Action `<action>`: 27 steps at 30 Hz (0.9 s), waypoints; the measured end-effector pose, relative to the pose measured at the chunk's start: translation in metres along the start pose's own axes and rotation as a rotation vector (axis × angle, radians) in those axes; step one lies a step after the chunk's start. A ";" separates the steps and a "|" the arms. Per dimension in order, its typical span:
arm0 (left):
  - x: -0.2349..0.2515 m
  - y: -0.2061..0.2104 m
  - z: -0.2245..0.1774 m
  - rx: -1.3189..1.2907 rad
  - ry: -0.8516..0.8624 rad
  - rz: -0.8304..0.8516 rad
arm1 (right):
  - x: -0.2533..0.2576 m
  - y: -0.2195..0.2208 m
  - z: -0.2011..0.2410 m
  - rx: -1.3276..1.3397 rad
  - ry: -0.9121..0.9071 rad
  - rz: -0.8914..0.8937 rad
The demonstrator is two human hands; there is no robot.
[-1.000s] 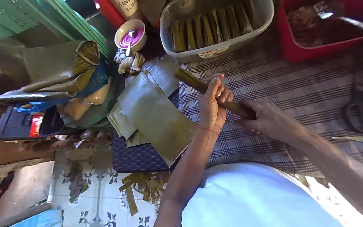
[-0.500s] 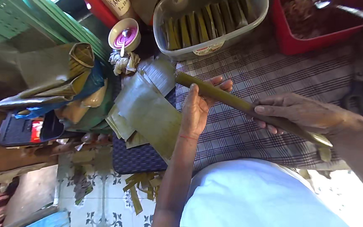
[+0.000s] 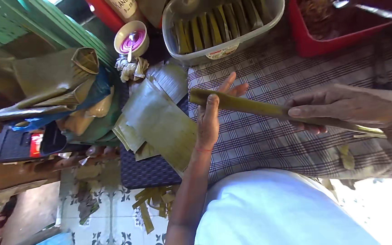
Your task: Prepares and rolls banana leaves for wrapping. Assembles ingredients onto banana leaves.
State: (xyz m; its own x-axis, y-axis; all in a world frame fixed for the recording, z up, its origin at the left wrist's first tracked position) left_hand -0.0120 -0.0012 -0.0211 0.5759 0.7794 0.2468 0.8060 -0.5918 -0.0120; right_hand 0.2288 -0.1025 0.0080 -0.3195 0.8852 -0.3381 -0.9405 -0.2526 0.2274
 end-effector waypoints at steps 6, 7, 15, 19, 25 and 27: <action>-0.003 0.002 -0.004 0.130 0.173 -0.175 | -0.001 0.003 0.008 -0.024 -0.012 0.031; -0.003 0.001 -0.005 0.139 0.187 -0.187 | -0.001 0.003 0.010 -0.041 -0.020 0.034; -0.004 0.004 -0.011 -0.033 0.221 -0.192 | -0.001 0.007 0.028 -0.221 -0.114 0.049; -0.006 0.004 -0.016 0.153 0.318 -0.271 | -0.004 0.007 0.033 -0.297 -0.108 0.064; -0.007 0.005 -0.019 0.076 0.317 -0.225 | -0.008 0.011 0.047 -0.426 -0.161 0.068; -0.005 0.008 -0.019 -0.011 0.299 -0.222 | -0.008 0.014 0.051 -0.442 -0.182 0.066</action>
Point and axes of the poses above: each hand's wrist, its own x-axis towards the middle knuckle, its own y-axis out of the palm, z = x × y, the point moved 2 cm from there along x, towards the middle knuckle, and after that the axes turned 15 degrees about x, right-handed, at the moved point
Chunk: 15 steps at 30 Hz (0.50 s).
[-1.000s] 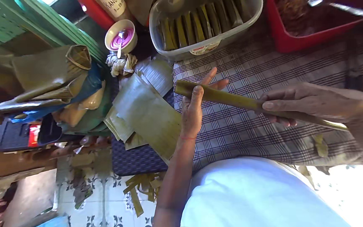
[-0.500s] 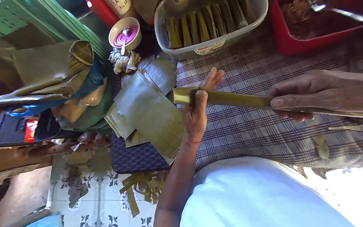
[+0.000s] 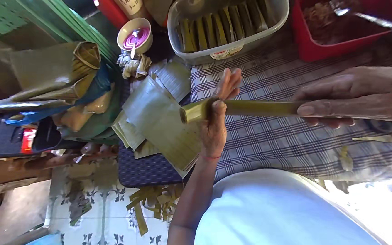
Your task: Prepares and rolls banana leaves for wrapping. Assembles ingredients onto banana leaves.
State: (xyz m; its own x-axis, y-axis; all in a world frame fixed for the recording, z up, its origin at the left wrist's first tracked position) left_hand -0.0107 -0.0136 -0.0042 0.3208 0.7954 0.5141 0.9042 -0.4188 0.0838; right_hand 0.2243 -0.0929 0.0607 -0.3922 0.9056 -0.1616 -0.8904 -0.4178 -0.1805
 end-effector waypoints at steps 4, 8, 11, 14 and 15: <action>0.002 0.002 -0.002 0.027 0.011 -0.022 | 0.001 -0.002 0.003 -0.020 0.024 0.008; 0.000 -0.001 -0.003 0.253 0.116 -0.051 | 0.000 0.000 0.004 -0.038 0.027 -0.022; 0.001 -0.004 -0.005 0.311 0.169 -0.039 | 0.000 0.001 0.002 -0.073 -0.026 -0.007; 0.003 -0.001 -0.005 0.093 0.071 0.001 | 0.001 0.000 0.004 -0.072 -0.033 0.020; 0.003 0.001 -0.004 0.023 0.041 0.011 | 0.003 0.000 0.005 -0.072 -0.033 0.024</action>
Point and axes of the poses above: each hand's wrist, its own x-axis towards the middle knuckle, its own y-axis out of the palm, z = x × y, the point moved 2 cm from there along x, towards the middle knuckle, and after that the axes turned 15 degrees about x, right-handed, at the moved point
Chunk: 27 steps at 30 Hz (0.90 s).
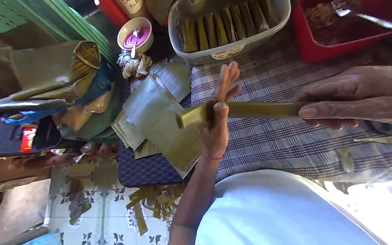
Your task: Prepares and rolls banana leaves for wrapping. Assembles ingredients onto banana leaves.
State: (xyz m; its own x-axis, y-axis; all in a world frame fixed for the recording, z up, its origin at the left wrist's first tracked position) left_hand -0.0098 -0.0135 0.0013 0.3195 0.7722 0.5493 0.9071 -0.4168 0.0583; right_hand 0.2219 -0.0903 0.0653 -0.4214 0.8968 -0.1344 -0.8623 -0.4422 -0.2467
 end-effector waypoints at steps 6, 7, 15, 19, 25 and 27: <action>0.001 0.004 -0.001 0.020 -0.004 -0.027 | 0.001 0.000 0.003 0.000 0.019 -0.019; 0.000 0.004 -0.002 0.091 0.023 -0.027 | 0.001 0.000 0.002 0.001 0.024 -0.017; -0.001 0.005 -0.003 0.037 0.034 -0.008 | 0.001 0.000 -0.001 0.004 -0.052 0.013; 0.000 0.009 -0.001 0.085 0.043 -0.050 | 0.002 0.000 0.000 -0.015 -0.046 -0.002; 0.001 0.001 -0.003 0.125 0.106 -0.031 | 0.006 0.002 0.000 -0.013 -0.062 0.010; 0.001 0.006 -0.002 -0.045 0.004 -0.011 | 0.009 0.003 0.002 -0.011 -0.064 0.005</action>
State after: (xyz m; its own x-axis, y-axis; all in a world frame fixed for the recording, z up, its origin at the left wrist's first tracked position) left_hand -0.0045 -0.0164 0.0033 0.3080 0.7749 0.5520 0.8972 -0.4295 0.1023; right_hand 0.2147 -0.0836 0.0648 -0.4429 0.8936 -0.0735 -0.8572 -0.4461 -0.2572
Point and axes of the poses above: each hand's wrist, its own x-axis towards the middle knuckle, its own y-axis out of the palm, z = x × y, the point moved 2 cm from there along x, towards the middle knuckle, and after that the axes turned 15 degrees about x, right-handed, at the moved point
